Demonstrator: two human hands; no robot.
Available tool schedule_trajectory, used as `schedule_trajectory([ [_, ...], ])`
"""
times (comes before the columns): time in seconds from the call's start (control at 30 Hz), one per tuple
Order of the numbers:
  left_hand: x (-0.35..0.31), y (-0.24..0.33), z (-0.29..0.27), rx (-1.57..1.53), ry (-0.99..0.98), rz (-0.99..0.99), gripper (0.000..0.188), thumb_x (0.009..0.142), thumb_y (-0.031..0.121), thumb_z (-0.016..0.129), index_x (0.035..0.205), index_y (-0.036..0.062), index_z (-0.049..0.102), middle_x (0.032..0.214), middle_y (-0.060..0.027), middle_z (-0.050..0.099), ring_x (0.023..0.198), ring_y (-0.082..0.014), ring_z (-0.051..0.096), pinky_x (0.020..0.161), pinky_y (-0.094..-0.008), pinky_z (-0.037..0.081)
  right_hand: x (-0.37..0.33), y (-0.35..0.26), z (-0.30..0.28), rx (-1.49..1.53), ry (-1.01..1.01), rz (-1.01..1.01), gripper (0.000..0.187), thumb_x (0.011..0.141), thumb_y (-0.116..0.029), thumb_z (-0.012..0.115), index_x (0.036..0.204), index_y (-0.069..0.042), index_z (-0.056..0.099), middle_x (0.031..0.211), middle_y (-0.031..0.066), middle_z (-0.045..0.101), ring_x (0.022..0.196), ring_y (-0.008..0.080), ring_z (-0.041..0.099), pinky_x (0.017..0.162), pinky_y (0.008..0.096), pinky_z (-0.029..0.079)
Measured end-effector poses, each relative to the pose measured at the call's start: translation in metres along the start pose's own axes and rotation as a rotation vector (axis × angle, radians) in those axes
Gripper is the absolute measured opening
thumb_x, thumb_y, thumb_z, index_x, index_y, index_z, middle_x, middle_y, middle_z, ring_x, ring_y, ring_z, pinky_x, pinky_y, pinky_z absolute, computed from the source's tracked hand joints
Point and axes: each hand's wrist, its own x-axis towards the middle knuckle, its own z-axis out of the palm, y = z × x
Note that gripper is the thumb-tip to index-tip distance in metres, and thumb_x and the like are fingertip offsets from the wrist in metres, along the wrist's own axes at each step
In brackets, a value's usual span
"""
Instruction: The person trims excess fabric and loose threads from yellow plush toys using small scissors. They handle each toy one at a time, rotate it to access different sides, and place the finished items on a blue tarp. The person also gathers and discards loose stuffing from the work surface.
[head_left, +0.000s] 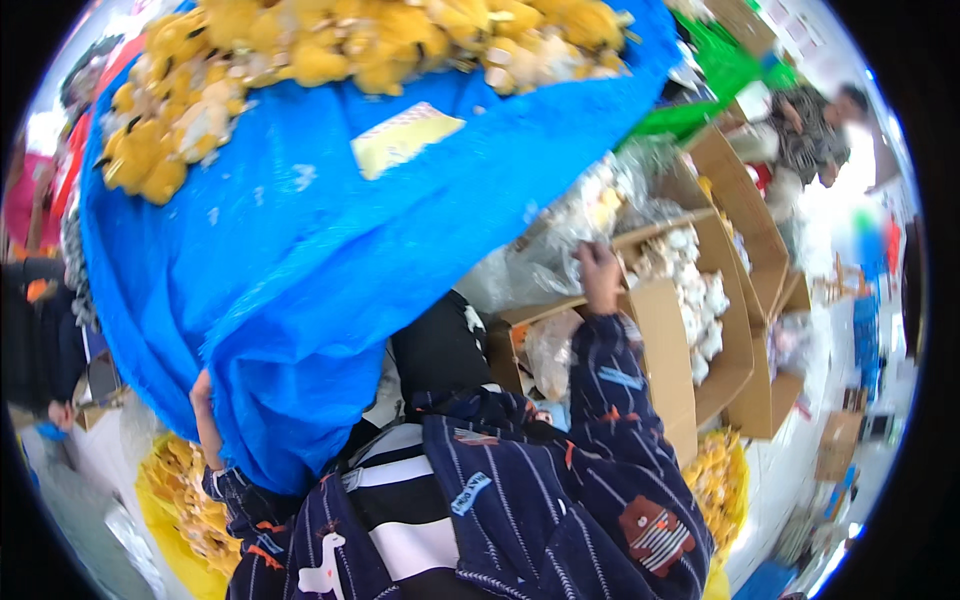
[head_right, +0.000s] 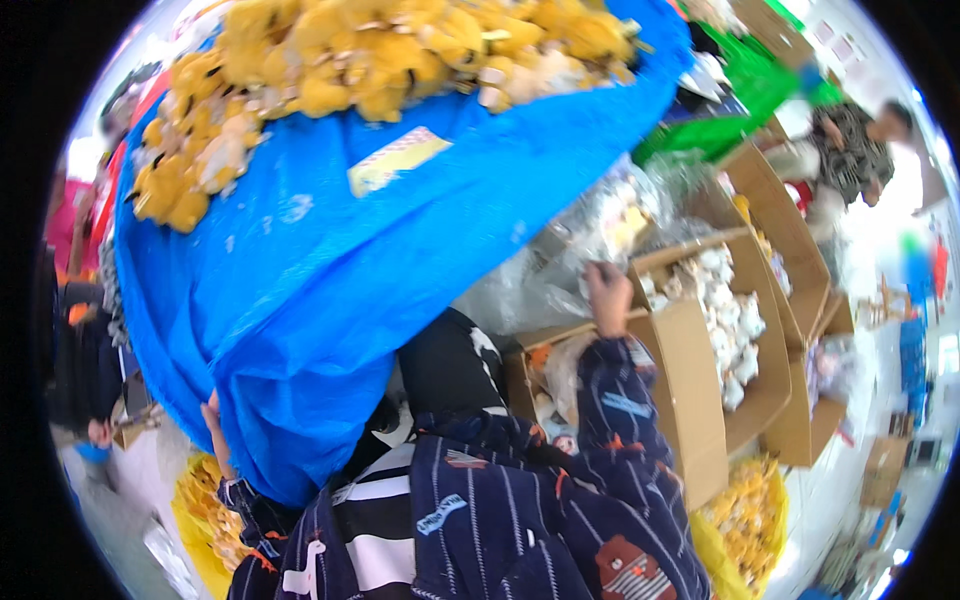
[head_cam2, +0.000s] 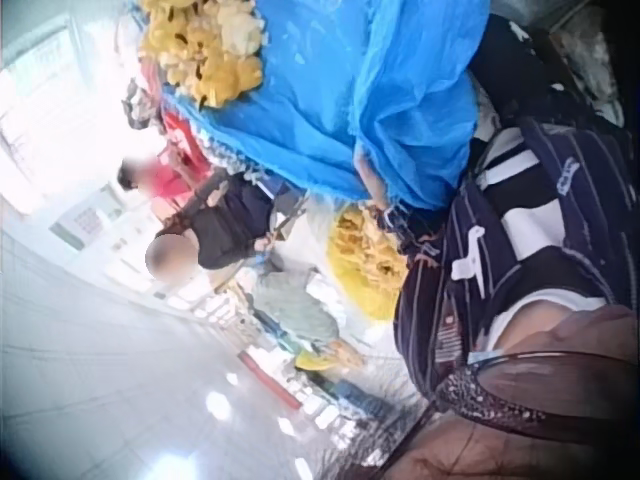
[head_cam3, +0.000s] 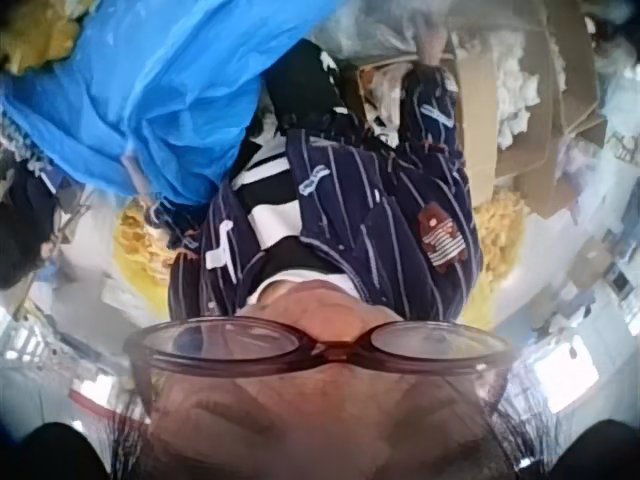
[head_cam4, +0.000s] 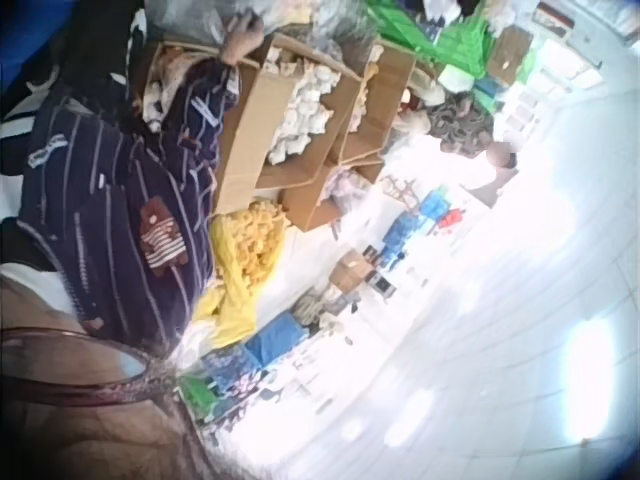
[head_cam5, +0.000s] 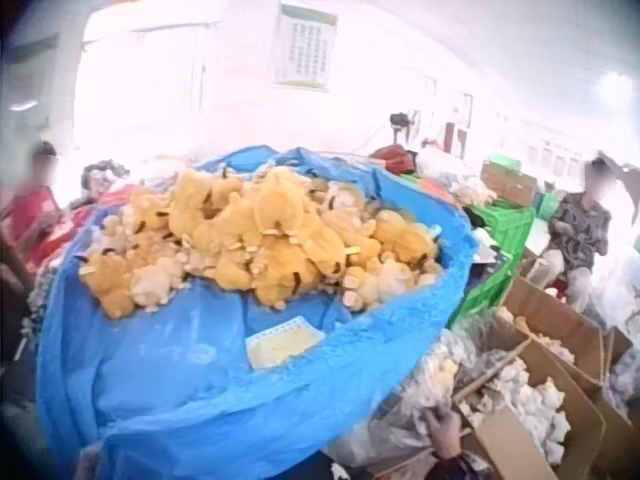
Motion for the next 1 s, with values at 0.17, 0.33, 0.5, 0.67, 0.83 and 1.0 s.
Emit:
schedule_trajectory([
  [0.17, 0.033, 0.029, -0.022, 1.064, 0.105, 0.689, 0.035, 0.088, 0.019, 0.061, 0.115, -0.0032, 0.054, 0.112, -0.0148, 0.057, 0.103, -0.0239, 0.053, 0.090, -0.0344, 0.041, -0.004, -0.096, -0.076, 0.202, 0.303, -0.048, 0.024, 0.091, -0.023, 0.056, 0.099, -0.001, 0.062, 0.084, 0.0041, 0.066, 0.057, 0.0038, 0.049, 0.052, 0.0196, 0.039],
  [0.33, 0.071, -0.036, -0.081, 1.401, 0.359, 0.761, 0.064, 0.078, 0.026, 0.071, 0.127, -0.0050, 0.042, 0.121, -0.0250, 0.050, 0.111, -0.0368, 0.050, 0.094, -0.0398, 0.040, -0.012, -0.231, -0.060, 0.202, 0.202, -0.624, 0.017, 0.091, -0.009, 0.055, 0.104, 0.001, 0.060, 0.111, 0.0099, 0.061, 0.064, 0.0034, 0.049, 0.056, 0.0165, 0.041],
  [0.5, 0.107, -0.075, -0.103, 1.180, 0.183, 0.575, 0.040, 0.079, 0.016, 0.061, 0.113, -0.0046, 0.054, 0.103, -0.0260, 0.059, 0.097, -0.0425, 0.057, 0.084, -0.0435, 0.045, -0.003, -0.290, 0.032, -0.170, -0.077, -1.129, 0.016, 0.084, -0.009, 0.062, 0.100, -0.004, 0.062, 0.109, 0.0158, 0.061, 0.071, 0.0284, 0.063, 0.058, 0.0391, 0.048],
  [0.67, 0.106, -0.085, -0.127, 0.884, -0.009, 0.459, 0.026, 0.082, 0.007, 0.053, 0.104, -0.0054, 0.057, 0.090, -0.0185, 0.062, 0.082, -0.0261, 0.060, 0.073, -0.0344, 0.046, -0.011, -0.259, 0.047, -0.713, -0.604, -0.748, 0.024, 0.085, -0.033, 0.058, 0.083, -0.010, 0.064, 0.074, 0.0164, 0.062, 0.074, 0.0371, 0.061, 0.061, 0.0470, 0.048],
  [0.83, 0.078, -0.081, -0.101, 0.804, -0.003, 0.457, 0.031, 0.088, 0.025, 0.064, 0.095, -0.0040, 0.055, 0.085, -0.0054, 0.057, 0.078, -0.0131, 0.052, 0.070, -0.0282, 0.042, -0.027, -0.211, 0.013, -0.805, -0.740, -0.572, 0.025, 0.080, -0.030, 0.064, 0.083, -0.005, 0.066, 0.077, 0.0177, 0.064, 0.074, 0.0376, 0.061, 0.065, 0.0450, 0.049],
  [1.0, 0.114, -0.081, -0.102, 0.846, -0.095, 0.295, 0.025, 0.085, 0.020, 0.065, 0.082, -0.0030, 0.054, 0.068, -0.0053, 0.053, 0.061, -0.0138, 0.045, 0.056, -0.0307, 0.038, -0.020, -0.215, 0.001, -0.573, -0.703, -0.599, 0.022, 0.081, -0.021, 0.066, 0.092, -0.001, 0.067, 0.081, 0.0175, 0.066, 0.072, 0.0297, 0.066, 0.064, 0.0343, 0.050],
])
